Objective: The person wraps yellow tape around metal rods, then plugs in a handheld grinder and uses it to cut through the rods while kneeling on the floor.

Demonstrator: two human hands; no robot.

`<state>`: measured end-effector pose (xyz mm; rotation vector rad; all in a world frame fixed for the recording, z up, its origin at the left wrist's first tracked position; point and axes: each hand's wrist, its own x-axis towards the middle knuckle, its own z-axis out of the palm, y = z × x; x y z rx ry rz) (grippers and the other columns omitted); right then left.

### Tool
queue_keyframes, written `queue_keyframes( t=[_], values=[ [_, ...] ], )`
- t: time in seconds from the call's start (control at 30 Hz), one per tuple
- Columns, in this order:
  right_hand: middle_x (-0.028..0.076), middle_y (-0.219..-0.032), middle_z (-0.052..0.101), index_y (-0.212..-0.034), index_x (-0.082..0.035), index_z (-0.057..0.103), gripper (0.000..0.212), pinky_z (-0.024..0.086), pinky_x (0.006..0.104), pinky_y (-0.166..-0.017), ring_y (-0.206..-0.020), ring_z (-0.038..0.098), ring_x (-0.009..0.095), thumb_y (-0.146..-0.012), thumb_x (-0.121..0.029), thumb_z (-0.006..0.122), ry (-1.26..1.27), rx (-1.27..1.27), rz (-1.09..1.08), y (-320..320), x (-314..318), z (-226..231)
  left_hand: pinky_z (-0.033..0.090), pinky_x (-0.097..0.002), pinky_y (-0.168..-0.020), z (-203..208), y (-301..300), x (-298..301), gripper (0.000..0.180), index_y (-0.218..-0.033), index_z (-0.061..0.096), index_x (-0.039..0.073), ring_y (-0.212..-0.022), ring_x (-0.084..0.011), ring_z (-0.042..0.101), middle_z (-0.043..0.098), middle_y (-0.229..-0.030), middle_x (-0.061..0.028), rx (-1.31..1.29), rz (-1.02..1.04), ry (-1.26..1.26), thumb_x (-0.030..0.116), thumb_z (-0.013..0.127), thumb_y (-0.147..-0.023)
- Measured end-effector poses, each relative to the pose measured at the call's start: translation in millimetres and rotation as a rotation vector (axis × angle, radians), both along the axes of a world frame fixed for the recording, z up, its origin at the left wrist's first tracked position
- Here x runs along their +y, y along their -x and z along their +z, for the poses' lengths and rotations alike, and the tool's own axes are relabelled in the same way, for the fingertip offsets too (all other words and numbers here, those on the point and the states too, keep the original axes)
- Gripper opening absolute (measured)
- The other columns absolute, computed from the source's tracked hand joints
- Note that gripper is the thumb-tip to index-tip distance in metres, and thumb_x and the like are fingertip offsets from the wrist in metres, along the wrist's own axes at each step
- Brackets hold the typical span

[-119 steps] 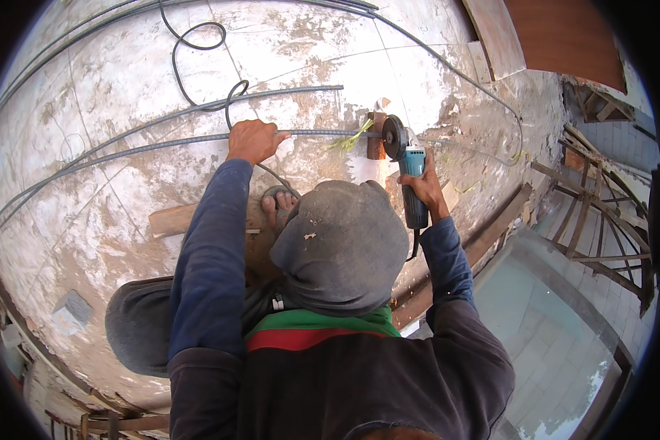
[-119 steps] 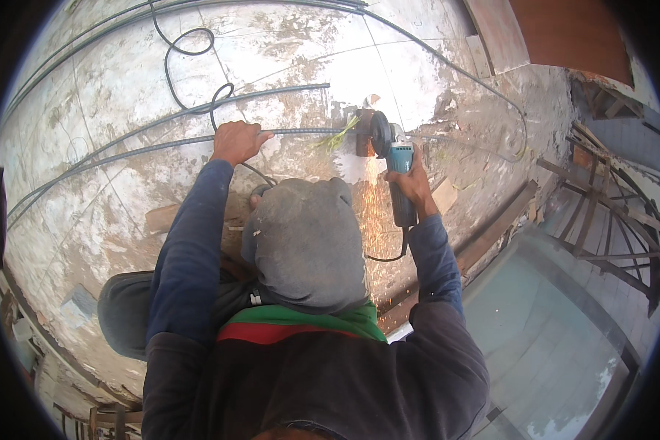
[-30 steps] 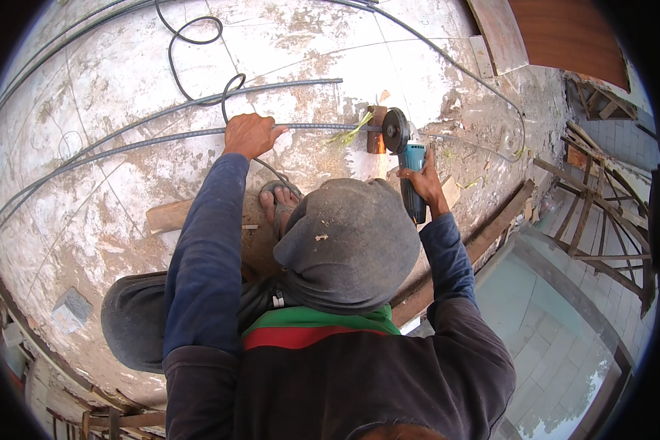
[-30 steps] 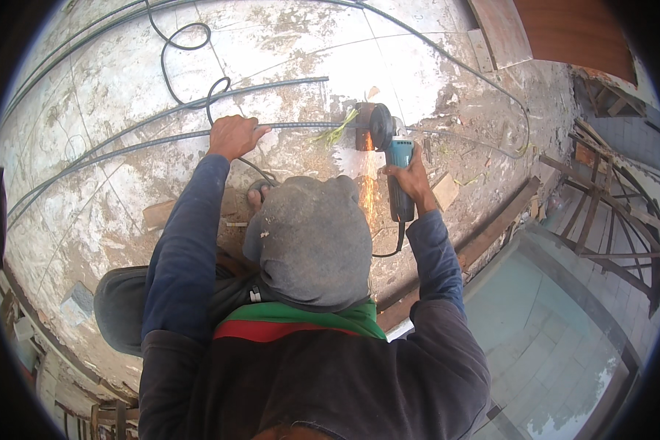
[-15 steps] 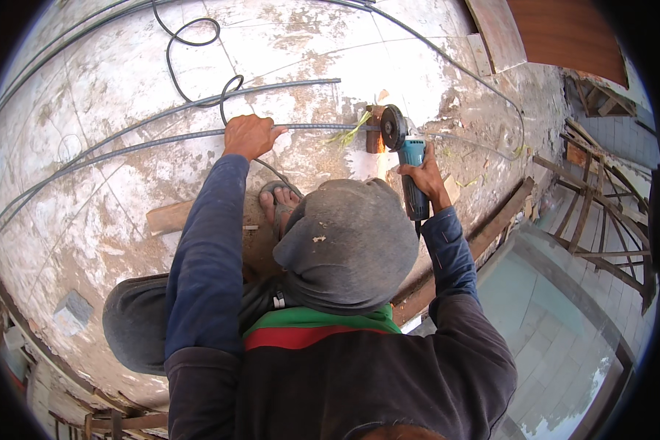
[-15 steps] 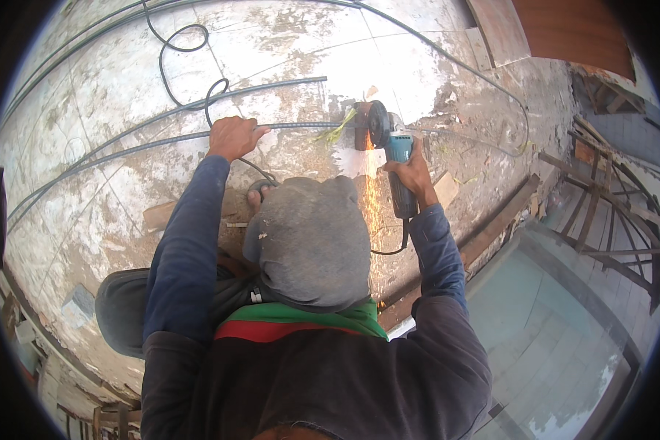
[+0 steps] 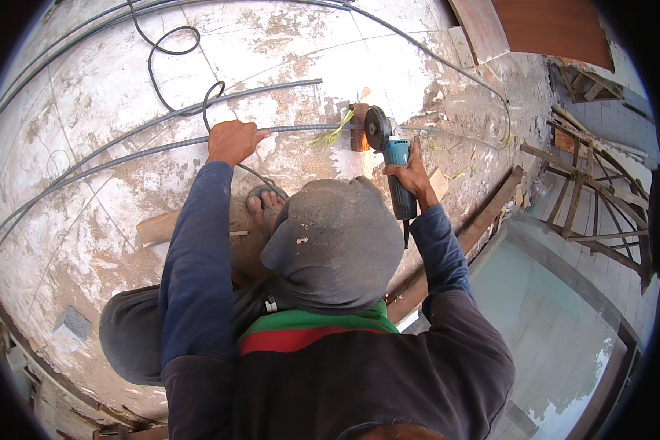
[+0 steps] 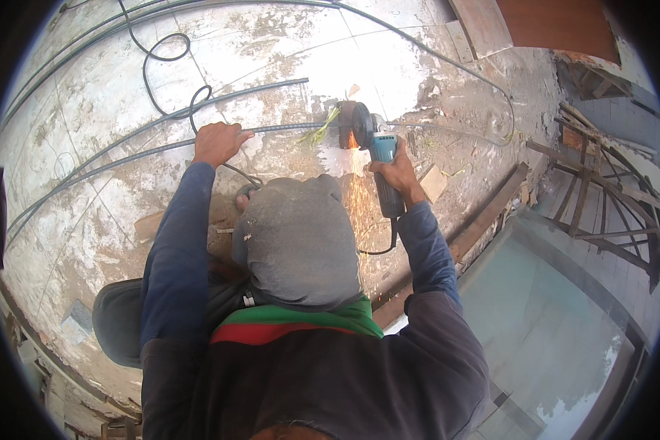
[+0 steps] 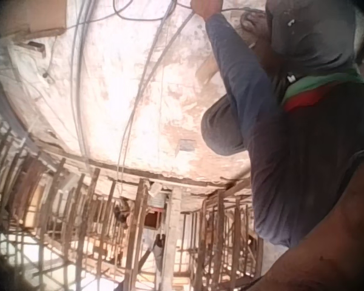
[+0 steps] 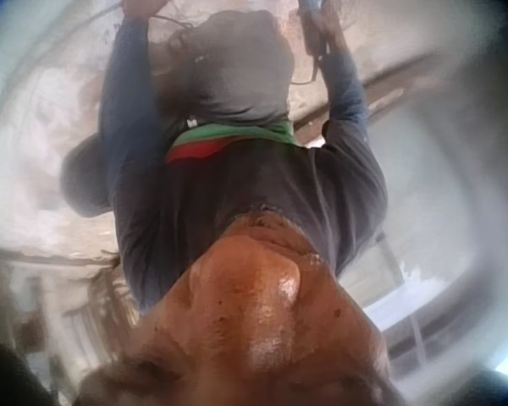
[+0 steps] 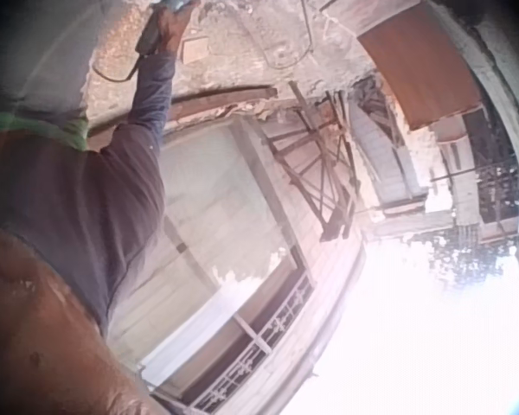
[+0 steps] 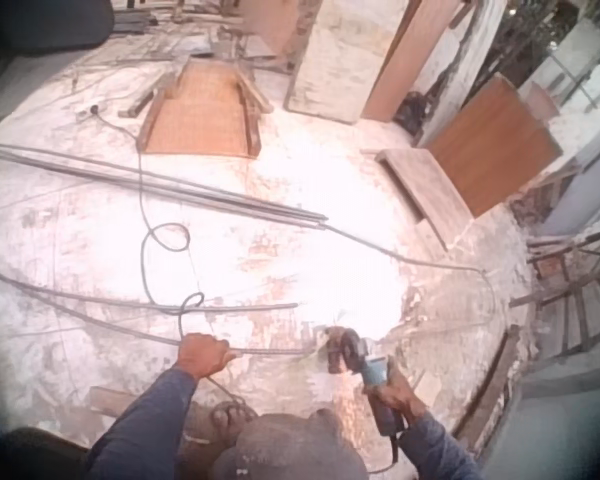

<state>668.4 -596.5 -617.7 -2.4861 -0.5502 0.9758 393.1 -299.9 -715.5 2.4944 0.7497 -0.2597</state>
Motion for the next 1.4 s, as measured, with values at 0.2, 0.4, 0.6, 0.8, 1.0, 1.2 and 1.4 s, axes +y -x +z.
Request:
queue_keyframes(
  t=[0.2, 0.4, 0.6, 0.8, 1.0, 1.2, 1.4],
  values=[
    [0.019, -0.113, 0.058, -0.137, -0.002, 0.031, 0.090, 0.049, 0.0371, -0.089, -0.100, 0.060, 0.029, -0.062, -0.016, 0.079, -0.003, -0.011, 0.008, 4, 9, 9, 0.050, -0.0445, -0.068, -5, 3, 0, 0.052, -0.082, 0.071, 0.008, -0.075, -0.0321, 0.066, 0.068, -0.073, -0.0143, -0.016, 0.031, -0.018, 0.055, 0.050, -0.092],
    [0.018, -0.111, 0.058, -0.136, -0.002, 0.033, 0.093, 0.048, 0.0367, -0.089, -0.100, 0.060, 0.029, -0.059, -0.019, 0.080, -0.022, -0.018, 0.014, 3, 0, 0, 0.050, -0.0446, -0.068, -1, 2, 1, 0.052, -0.082, 0.072, 0.009, -0.077, -0.0323, 0.066, 0.069, -0.075, -0.0146, 0.008, 0.033, -0.023, 0.055, 0.051, -0.091],
    [0.017, -0.109, 0.058, -0.136, -0.002, 0.033, 0.092, 0.049, 0.0364, -0.086, -0.097, 0.060, 0.029, -0.059, -0.018, 0.080, -0.037, -0.003, 0.016, 3, -7, -6, 0.051, -0.0443, -0.069, 0, 4, 1, 0.051, -0.084, 0.073, 0.009, -0.076, -0.0326, 0.067, 0.069, -0.075, -0.0149, -0.002, 0.024, -0.019, 0.055, 0.052, -0.091],
    [0.017, -0.108, 0.058, -0.136, -0.002, 0.033, 0.090, 0.050, 0.0365, -0.085, -0.096, 0.061, 0.028, -0.060, -0.017, 0.079, -0.019, 0.005, 0.007, 6, 0, 1, 0.051, -0.0442, -0.068, -3, 5, 1, 0.051, -0.085, 0.073, 0.009, -0.076, -0.0322, 0.067, 0.069, -0.075, -0.0146, -0.007, 0.025, -0.031, 0.055, 0.052, -0.091],
    [0.018, -0.109, 0.059, -0.137, -0.002, 0.031, 0.091, 0.051, 0.0369, -0.085, -0.095, 0.061, 0.029, -0.060, -0.016, 0.078, -0.013, 0.014, 0.011, 6, 1, 3, 0.051, -0.0441, -0.068, -1, 2, 1, 0.051, -0.085, 0.073, 0.010, -0.076, -0.0317, 0.067, 0.069, -0.075, -0.0145, 0.018, 0.026, -0.018, 0.055, 0.052, -0.091],
    [0.021, -0.112, 0.059, -0.135, 0.002, 0.032, 0.091, 0.049, 0.0387, -0.088, -0.100, 0.061, 0.032, -0.060, -0.018, 0.079, 0.029, -0.017, 0.030, 0, 14, 1, 0.051, -0.0440, -0.069, 2, 3, 2, 0.050, -0.085, 0.073, 0.009, -0.076, -0.0316, 0.067, 0.069, -0.075, -0.0143, 0.037, 0.033, 0.001, 0.055, 0.051, -0.091],
    [0.021, -0.110, 0.058, -0.134, 0.001, 0.033, 0.090, 0.049, 0.0391, -0.088, -0.098, 0.060, 0.032, -0.060, -0.021, 0.078, 0.037, -0.020, 0.061, -4, -8, -6, 0.051, -0.0441, -0.069, 2, 2, 1, 0.050, -0.084, 0.072, 0.009, -0.075, -0.0316, 0.067, 0.069, -0.074, -0.0147, 0.020, 0.025, 0.012, 0.054, 0.051, -0.092]
  ],
)
